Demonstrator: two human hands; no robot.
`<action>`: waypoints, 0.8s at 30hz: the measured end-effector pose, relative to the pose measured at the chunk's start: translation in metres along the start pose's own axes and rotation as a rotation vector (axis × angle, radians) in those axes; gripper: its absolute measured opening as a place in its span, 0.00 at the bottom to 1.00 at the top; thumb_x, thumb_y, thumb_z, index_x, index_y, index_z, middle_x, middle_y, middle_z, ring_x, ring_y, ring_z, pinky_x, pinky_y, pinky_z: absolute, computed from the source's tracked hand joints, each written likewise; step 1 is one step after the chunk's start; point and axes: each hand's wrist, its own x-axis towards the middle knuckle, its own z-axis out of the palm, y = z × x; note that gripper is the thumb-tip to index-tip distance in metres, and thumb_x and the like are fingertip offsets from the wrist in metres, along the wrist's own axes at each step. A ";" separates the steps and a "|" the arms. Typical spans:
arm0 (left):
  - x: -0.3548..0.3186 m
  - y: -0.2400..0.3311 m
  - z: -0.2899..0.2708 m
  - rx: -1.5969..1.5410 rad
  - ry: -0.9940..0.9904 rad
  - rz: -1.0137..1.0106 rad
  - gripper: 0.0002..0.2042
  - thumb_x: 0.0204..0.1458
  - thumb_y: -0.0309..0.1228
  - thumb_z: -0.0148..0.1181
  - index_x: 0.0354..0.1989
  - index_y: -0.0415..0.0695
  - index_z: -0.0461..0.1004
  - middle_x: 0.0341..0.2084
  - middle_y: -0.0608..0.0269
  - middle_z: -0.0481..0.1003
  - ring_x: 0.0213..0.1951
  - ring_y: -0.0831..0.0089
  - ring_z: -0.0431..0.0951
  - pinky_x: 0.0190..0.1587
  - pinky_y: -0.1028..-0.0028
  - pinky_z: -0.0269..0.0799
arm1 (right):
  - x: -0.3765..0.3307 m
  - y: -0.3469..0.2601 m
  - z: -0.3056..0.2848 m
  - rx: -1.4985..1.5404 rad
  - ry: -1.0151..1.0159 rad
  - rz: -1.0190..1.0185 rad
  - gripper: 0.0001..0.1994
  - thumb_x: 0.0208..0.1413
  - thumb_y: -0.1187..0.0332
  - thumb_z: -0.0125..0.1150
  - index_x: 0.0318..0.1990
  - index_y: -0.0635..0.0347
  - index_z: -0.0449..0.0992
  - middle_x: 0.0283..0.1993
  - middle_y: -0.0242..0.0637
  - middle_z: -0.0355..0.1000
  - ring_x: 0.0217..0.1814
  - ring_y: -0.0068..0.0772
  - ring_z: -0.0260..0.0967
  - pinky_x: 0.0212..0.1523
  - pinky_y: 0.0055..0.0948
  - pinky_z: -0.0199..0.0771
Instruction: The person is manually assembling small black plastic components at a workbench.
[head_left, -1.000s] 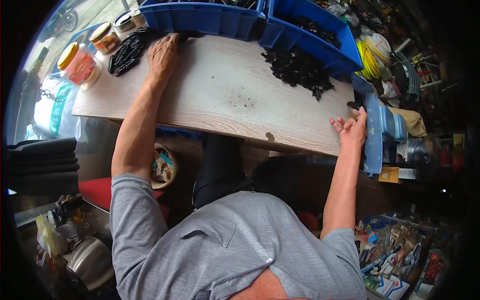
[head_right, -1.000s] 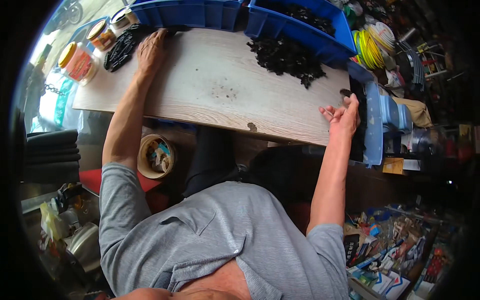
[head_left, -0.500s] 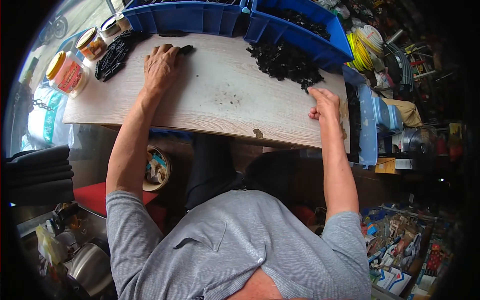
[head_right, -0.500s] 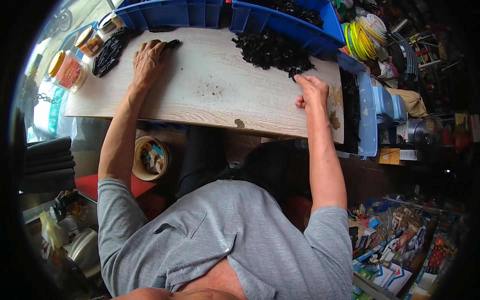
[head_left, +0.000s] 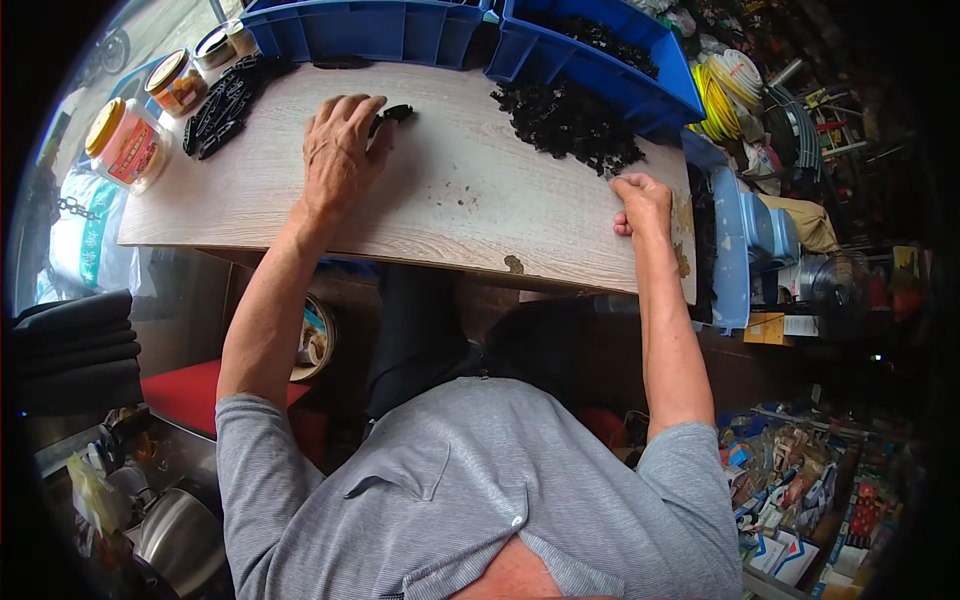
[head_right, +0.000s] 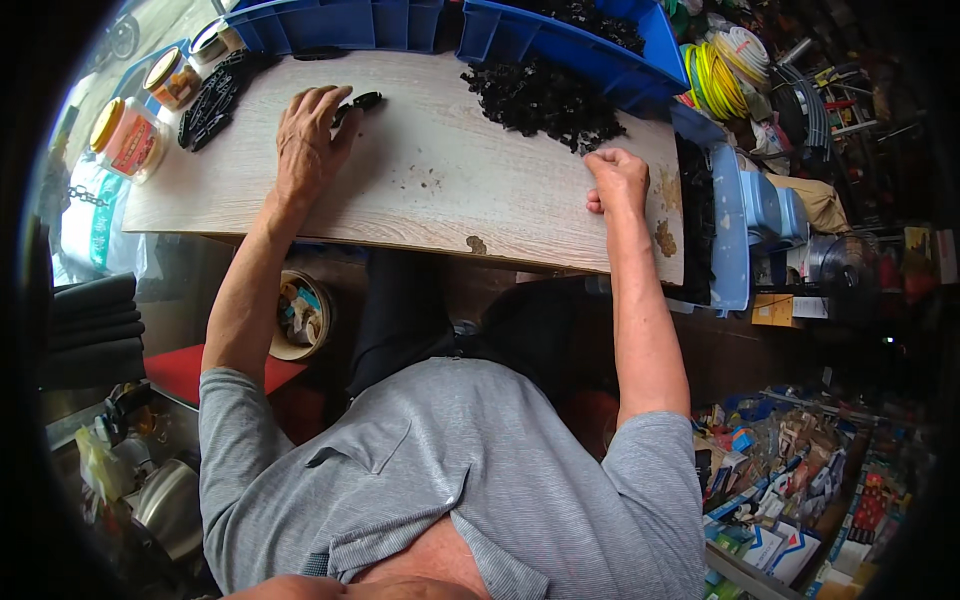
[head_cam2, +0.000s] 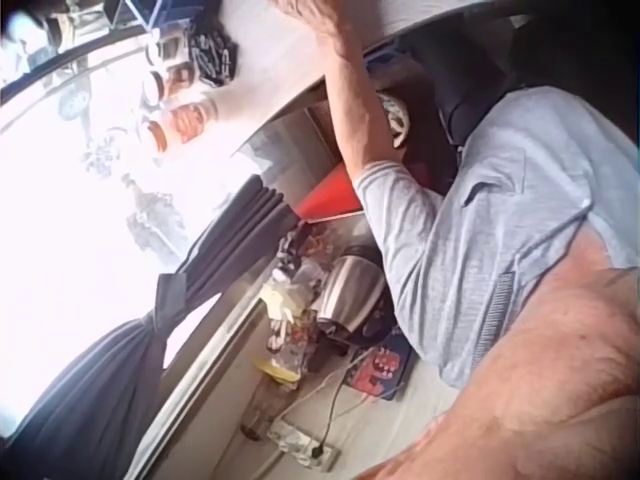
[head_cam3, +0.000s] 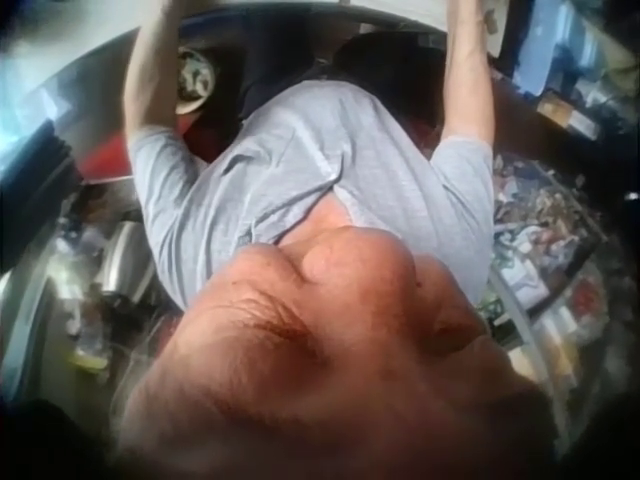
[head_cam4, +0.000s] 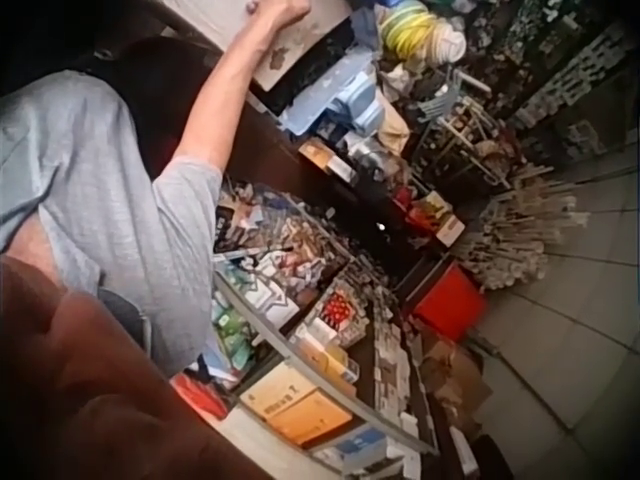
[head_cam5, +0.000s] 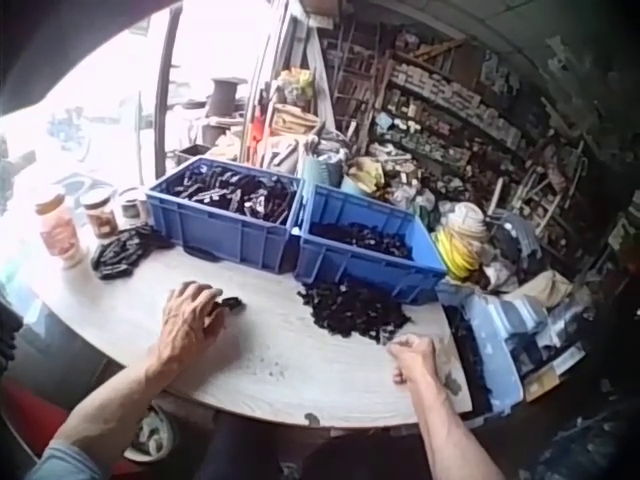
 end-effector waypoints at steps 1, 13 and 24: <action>-0.003 0.003 -0.001 -0.014 0.002 0.030 0.14 0.50 0.33 0.65 0.45 0.46 0.77 0.43 0.61 0.77 0.49 0.58 0.74 0.49 0.59 0.67 | -0.002 -0.001 0.001 0.011 -0.002 -0.011 0.10 0.53 0.66 0.66 0.41 0.58 0.80 0.25 0.32 0.70 0.14 0.19 0.60 0.13 0.23 0.66; -0.026 0.086 -0.010 -0.979 -0.165 -0.665 0.10 0.59 0.26 0.62 0.47 0.38 0.78 0.32 0.66 0.80 0.31 0.80 0.75 0.35 0.78 0.73 | -0.009 0.002 -0.004 0.133 -0.049 -0.006 0.07 0.55 0.67 0.65 0.37 0.60 0.76 0.17 0.31 0.65 0.13 0.22 0.60 0.13 0.25 0.67; -0.011 0.169 0.043 -1.235 -0.486 -0.739 0.12 0.57 0.31 0.58 0.42 0.33 0.77 0.25 0.58 0.79 0.25 0.76 0.78 0.29 0.75 0.76 | -0.064 0.006 0.036 0.485 -0.573 -0.145 0.07 0.57 0.67 0.64 0.38 0.59 0.76 0.16 0.25 0.66 0.12 0.16 0.58 0.17 0.23 0.69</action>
